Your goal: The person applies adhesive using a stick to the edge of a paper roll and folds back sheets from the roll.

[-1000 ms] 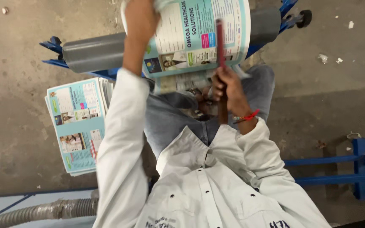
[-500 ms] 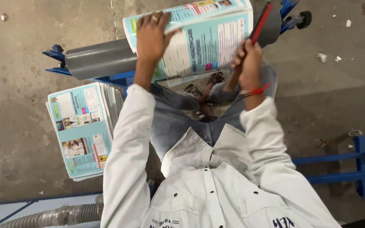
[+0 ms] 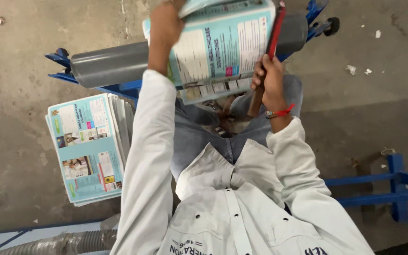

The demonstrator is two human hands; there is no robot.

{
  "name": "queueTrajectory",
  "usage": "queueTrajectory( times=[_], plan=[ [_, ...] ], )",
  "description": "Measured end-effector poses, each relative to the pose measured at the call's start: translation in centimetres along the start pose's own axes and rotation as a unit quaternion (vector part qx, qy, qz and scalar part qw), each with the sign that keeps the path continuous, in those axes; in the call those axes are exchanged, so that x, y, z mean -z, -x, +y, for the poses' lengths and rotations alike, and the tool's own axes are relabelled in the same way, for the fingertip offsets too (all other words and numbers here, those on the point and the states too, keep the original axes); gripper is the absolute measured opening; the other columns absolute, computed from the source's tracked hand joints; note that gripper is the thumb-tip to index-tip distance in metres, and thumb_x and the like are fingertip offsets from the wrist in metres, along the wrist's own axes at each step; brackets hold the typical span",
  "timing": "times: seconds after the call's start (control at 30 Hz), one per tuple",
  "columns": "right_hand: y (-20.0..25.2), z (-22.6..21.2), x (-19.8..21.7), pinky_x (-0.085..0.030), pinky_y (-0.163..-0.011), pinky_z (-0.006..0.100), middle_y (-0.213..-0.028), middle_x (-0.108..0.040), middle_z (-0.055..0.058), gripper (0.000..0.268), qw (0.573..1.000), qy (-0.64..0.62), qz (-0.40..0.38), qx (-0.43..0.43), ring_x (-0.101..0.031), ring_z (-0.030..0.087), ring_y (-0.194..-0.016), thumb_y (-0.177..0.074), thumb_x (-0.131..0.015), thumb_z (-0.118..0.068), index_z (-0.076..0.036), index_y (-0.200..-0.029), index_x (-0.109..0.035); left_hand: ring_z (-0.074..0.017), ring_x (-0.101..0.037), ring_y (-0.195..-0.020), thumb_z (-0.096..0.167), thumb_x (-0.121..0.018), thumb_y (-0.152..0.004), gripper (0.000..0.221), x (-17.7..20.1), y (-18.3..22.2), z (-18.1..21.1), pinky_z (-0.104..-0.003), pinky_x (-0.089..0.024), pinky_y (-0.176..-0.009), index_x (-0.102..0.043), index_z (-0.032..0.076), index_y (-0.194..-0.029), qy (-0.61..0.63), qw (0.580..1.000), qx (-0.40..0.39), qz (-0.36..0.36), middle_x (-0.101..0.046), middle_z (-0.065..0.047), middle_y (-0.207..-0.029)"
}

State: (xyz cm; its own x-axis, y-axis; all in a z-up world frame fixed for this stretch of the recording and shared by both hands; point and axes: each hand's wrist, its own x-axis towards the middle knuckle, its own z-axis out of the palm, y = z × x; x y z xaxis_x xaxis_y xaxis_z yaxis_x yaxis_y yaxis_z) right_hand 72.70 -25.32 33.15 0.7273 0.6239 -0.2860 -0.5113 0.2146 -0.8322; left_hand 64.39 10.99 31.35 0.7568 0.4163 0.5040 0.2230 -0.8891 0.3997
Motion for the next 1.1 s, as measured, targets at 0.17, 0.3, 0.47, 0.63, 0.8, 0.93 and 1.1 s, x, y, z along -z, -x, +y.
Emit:
queueTrajectory(
  times=[0.17,0.3,0.47,0.63,0.8,0.93,1.1],
  plan=[
    [0.1,1.5,-2.5,-0.045,-0.047,0.032,-0.069,-0.047,-0.002,0.022,0.998,-0.024,0.033,0.05,-0.048,0.012,-0.05,-0.112,-0.049,-0.028,-0.013,-0.097,-0.051,-0.0386,-0.059,-0.117,0.017,-0.081,-0.085,0.054,2.7,5.6,4.1,-0.051,-0.045,-0.103,-0.065,0.008,-0.136,-0.029,0.997,-0.067,-0.036,-0.067,-0.016,-0.127],
    [3.8,3.3,-6.3,-0.039,-0.035,0.03,-0.062,-0.042,-0.004,0.024,0.995,-0.018,-0.027,-0.093,-0.043,0.011,-0.041,-0.108,-0.051,-0.031,-0.013,-0.093,-0.051,-0.0418,-0.052,-0.124,0.044,-0.085,-0.071,0.081,6.3,8.5,9.3,-0.058,-0.034,-0.106,-0.063,0.002,-0.137,-0.112,0.986,-0.122,0.011,-0.062,-0.023,-0.133],
    [4.1,2.5,-3.4,-0.038,-0.039,0.028,-0.063,-0.041,-0.004,0.032,0.984,-0.105,-0.069,-0.125,-0.043,0.01,-0.044,-0.111,-0.056,-0.036,-0.013,-0.09,-0.047,-0.0379,-0.058,-0.126,0.006,-0.07,-0.081,0.056,5.6,5.3,6.4,-0.05,-0.044,-0.107,-0.067,0.017,-0.136,-0.034,0.997,0.035,-0.06,-0.068,-0.013,-0.133],
    [-1.4,0.7,-0.3,-0.045,-0.046,0.031,-0.068,-0.047,-0.004,0.023,0.999,-0.011,0.045,0.022,-0.048,0.011,-0.05,-0.108,-0.056,-0.033,-0.014,-0.096,-0.053,-0.0434,-0.059,-0.117,0.008,-0.075,-0.085,0.046,2.9,2.7,2.0,-0.051,-0.045,-0.102,-0.068,0.012,-0.13,0.0,0.998,0.053,-0.045,-0.067,-0.018,-0.124],
    [0.4,2.4,-3.8,-0.042,-0.041,0.03,-0.064,-0.046,-0.003,0.021,0.996,-0.011,0.091,-0.014,-0.047,0.011,-0.047,-0.108,-0.053,-0.032,-0.016,-0.094,-0.048,-0.0446,-0.051,-0.129,0.009,-0.079,-0.07,0.076,4.4,9.0,5.6,-0.058,-0.033,-0.111,-0.056,0.005,-0.142,-0.117,0.99,-0.064,-0.037,-0.057,-0.023,-0.14],
    [5.5,1.4,-5.8,-0.04,-0.04,0.028,-0.065,-0.041,-0.005,0.024,0.991,-0.027,-0.083,-0.097,-0.044,0.01,-0.046,-0.109,-0.052,-0.033,-0.013,-0.097,-0.05,-0.0463,-0.045,-0.137,0.016,-0.082,-0.07,0.086,6.2,10.8,9.2,-0.063,-0.026,-0.117,-0.049,0.002,-0.148,-0.118,0.991,-0.07,-0.006,-0.05,-0.027,-0.147],
    [5.6,0.7,-3.4,-0.038,-0.042,0.027,-0.066,-0.04,-0.005,0.028,0.992,0.008,-0.088,-0.091,-0.042,0.008,-0.047,-0.111,-0.054,-0.034,-0.012,-0.095,-0.053,-0.0383,-0.061,-0.121,0.001,-0.068,-0.089,0.056,5.6,4.4,6.4,-0.05,-0.045,-0.107,-0.062,0.013,-0.144,-0.042,0.987,0.101,-0.116,-0.065,-0.02,-0.131]
  ],
)
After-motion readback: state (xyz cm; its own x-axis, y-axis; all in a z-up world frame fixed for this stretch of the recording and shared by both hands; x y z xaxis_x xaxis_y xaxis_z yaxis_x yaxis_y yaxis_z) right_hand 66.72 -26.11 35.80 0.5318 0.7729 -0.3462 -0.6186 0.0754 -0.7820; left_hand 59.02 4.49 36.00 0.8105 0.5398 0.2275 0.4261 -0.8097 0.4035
